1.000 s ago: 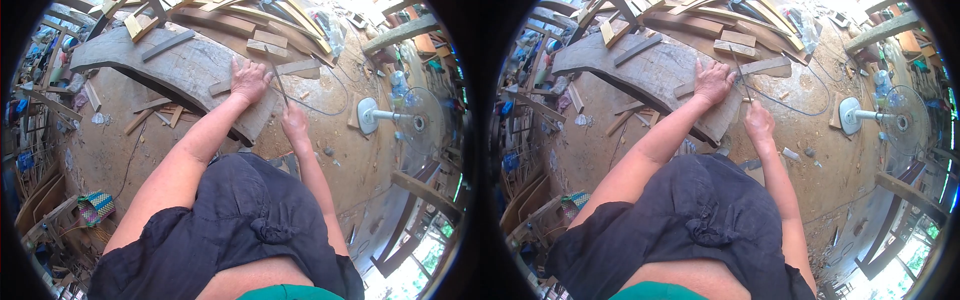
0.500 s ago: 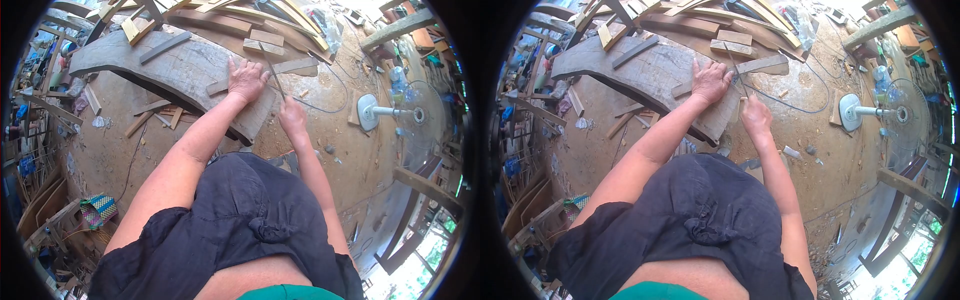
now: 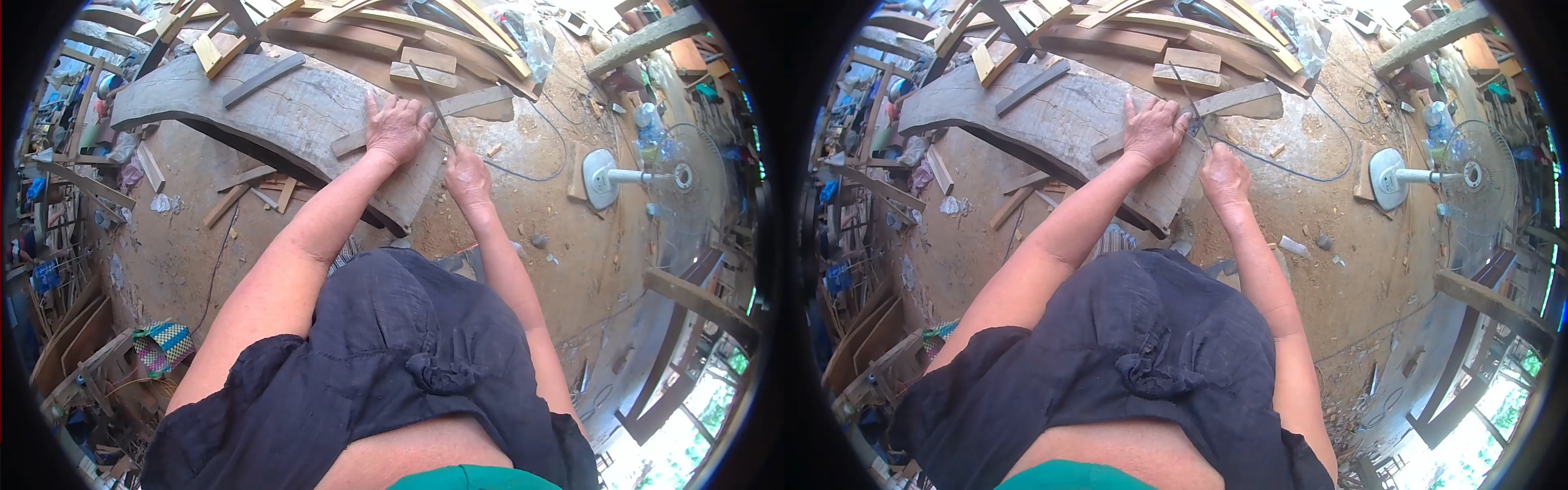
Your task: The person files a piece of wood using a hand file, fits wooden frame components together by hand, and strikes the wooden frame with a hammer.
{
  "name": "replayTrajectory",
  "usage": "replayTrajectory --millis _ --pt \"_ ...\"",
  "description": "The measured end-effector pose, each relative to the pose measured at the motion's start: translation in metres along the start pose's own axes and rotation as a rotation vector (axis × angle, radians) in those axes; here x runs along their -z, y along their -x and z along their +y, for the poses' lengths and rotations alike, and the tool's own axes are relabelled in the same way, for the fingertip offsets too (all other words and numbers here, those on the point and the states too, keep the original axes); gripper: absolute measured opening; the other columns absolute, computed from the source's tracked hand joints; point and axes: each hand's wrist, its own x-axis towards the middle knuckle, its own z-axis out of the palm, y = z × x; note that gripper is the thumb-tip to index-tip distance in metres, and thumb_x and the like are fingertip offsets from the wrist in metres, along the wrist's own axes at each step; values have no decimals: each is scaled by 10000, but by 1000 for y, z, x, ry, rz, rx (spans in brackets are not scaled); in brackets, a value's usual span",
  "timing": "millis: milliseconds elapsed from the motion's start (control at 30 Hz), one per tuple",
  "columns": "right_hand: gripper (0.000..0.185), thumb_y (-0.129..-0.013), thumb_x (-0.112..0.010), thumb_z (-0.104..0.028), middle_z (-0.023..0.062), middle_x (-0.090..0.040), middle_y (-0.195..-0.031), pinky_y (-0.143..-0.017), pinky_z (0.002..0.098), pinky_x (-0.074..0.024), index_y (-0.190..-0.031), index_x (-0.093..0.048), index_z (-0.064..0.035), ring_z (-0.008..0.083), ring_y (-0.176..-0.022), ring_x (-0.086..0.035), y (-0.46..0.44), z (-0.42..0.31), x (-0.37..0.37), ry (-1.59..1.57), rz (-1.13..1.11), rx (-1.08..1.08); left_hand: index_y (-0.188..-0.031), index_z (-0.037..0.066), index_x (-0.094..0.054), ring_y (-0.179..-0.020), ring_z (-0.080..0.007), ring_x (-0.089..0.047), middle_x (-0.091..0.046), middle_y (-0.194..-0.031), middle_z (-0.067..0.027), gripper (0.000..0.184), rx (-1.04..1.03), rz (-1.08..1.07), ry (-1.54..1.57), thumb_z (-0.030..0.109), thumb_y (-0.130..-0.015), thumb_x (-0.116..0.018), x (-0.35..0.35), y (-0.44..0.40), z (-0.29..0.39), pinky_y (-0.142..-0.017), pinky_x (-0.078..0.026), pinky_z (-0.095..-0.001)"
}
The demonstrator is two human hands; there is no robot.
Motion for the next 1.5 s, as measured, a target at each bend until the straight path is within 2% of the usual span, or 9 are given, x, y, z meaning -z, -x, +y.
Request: replayTrajectory --millis 167,233,467,533,667,833,1500 --pt "227 -930 -487 -259 270 -643 -807 -729 544 -486 -890 -576 -54 456 -820 -631 43 10 18 6 -49 5 -1038 132 -636 -1158 -221 -528 -654 -1076 -49 372 21 10 -4 455 -920 -495 -2 -2 -1 -1113 -134 -625" --pt "228 -932 -492 -263 266 -639 -781 -714 548 -484 -868 -558 -55 460 -799 -628 67 22 19 16 -81 -68 -1035 134 -636 -1154 -225 -529 -654 -1074 -48 371 34 -22 5 456 -921 -493 0 -2 2 -1111 -141 -624" --pt "234 -939 -496 -262 254 -637 -766 -697 539 -482 -851 -535 -48 458 -781 -624 25 8 28 -23 -6 8 -994 131 -617 -1135 -222 -537 -646 -1041 -53 338 9 52 0 434 -928 -482 -1 -2 1 -1109 -180 -604" --pt "243 -938 -502 -274 245 -637 -759 -687 532 -478 -863 -543 -47 453 -778 -623 20 5 40 -196 60 7 -1001 132 -616 -1133 -223 -538 -648 -1034 -54 337 14 42 9 431 -930 -477 -1 0 2 -1107 -182 -605" --pt "257 -938 -499 -296 248 -638 -780 -713 532 -471 -890 -550 -48 452 -800 -622 20 13 29 -44 -13 3 -1004 133 -615 -1133 -225 -537 -645 -1035 -53 332 22 35 25 423 -934 -472 -2 -1 3 -1107 -180 -605" --pt "246 -934 -496 -284 249 -638 -789 -728 535 -472 -896 -548 -46 449 -812 -623 17 19 8 -28 -37 -2 -998 133 -613 -1138 -226 -534 -642 -1035 -51 326 15 30 -21 417 -937 -464 -3 -1 1 -1105 -178 -606" --pt "234 -937 -490 -267 251 -650 -798 -714 542 -491 -909 -554 -44 441 -794 -639 28 12 2 16 -26 -40 -973 120 -600 -1111 -242 -552 -648 -1009 -71 316 12 42 7 407 -929 -475 -1 -1 1 -1090 -200 -612"
